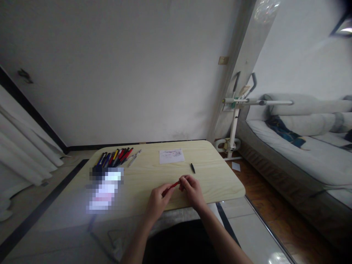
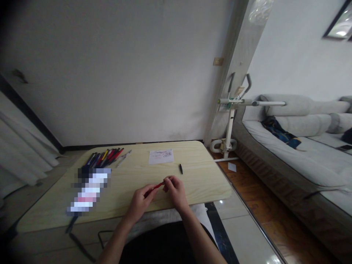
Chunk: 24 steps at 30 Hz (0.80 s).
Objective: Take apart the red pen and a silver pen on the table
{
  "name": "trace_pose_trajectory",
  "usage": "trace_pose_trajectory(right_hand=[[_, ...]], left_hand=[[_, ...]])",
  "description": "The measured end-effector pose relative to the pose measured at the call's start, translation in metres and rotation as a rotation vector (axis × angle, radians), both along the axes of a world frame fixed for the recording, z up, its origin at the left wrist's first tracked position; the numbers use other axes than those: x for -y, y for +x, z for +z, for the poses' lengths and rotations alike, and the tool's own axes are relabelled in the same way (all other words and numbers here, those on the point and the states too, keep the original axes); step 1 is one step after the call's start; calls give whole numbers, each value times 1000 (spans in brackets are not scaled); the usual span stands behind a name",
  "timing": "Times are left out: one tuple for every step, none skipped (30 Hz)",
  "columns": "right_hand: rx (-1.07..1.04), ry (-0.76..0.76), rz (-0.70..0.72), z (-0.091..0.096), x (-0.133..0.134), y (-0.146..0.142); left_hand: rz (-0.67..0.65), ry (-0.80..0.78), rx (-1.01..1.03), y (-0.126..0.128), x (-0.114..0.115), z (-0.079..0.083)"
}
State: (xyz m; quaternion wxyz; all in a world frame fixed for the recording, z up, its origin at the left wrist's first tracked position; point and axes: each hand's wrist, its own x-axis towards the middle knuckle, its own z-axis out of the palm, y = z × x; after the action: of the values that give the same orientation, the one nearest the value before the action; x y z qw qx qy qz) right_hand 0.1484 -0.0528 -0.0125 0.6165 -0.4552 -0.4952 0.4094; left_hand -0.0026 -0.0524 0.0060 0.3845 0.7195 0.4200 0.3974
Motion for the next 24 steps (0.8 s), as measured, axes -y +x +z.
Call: trace_pose_trajectory(right_hand=[[3,-1,-2,0,0,0],[8,-3,-3,-1,-1,0],[13,-4,-8,-1,-1,0],[19,-5,-13,-1,-1,0],[26,-5,-13,-1,-1,0],[30,-3,-13,-1,-1,0],[33,-1,-7,-1,-1,0],[34,2,-2,-1,0,0],[34,4,1,-1,0,0],[37,5,3,0,0,-1],[42,6,1,0,0,-1],[49,6,-3,1,0,-1],[54,6,-6,1,0,0],[54,6,-8,1,0,0],[48,3,-5,1,-1,0],[36,-1,1,0,-1,-1],[23,-9,10,-1,-1,-1],[12,-19,20,-2,-2,-2],[5,-31,27,-3,-2,-2],[0,-42,28,-4,-2,-3],[-3,-49,21,-5,-2,-4],[-4,-50,5,-6,-2,-4],[6,-46,-15,-6,-1,-3],[33,-33,-41,-5,-1,-1]], left_hand=[[3,5,-1,0,0,0],[6,9,0,0,0,0],[8,12,4,0,0,-1],[8,12,9,0,0,-1],[8,9,13,0,0,-1],[8,5,16,0,0,-1],[8,1,17,0,0,-1],[9,-2,16,-1,0,-1],[11,-3,12,-1,0,-1],[14,-1,9,0,0,-1],[15,2,6,0,0,-1],[15,3,6,0,0,-1],[16,3,8,0,0,-1],[16,-1,13,0,0,-1],[16,-6,18,0,0,-1],[18,-11,21,0,0,-1],[22,-16,21,0,-1,-1],[25,-22,19,0,-1,-2],[29,-31,19,-1,-1,-2],[37,-43,23,-1,-1,-2],[47,-59,33,-2,-2,-3],[58,-76,50,-2,-2,-4],[73,-90,73,-2,-2,-5],[88,-102,99,-3,-3,-6]])
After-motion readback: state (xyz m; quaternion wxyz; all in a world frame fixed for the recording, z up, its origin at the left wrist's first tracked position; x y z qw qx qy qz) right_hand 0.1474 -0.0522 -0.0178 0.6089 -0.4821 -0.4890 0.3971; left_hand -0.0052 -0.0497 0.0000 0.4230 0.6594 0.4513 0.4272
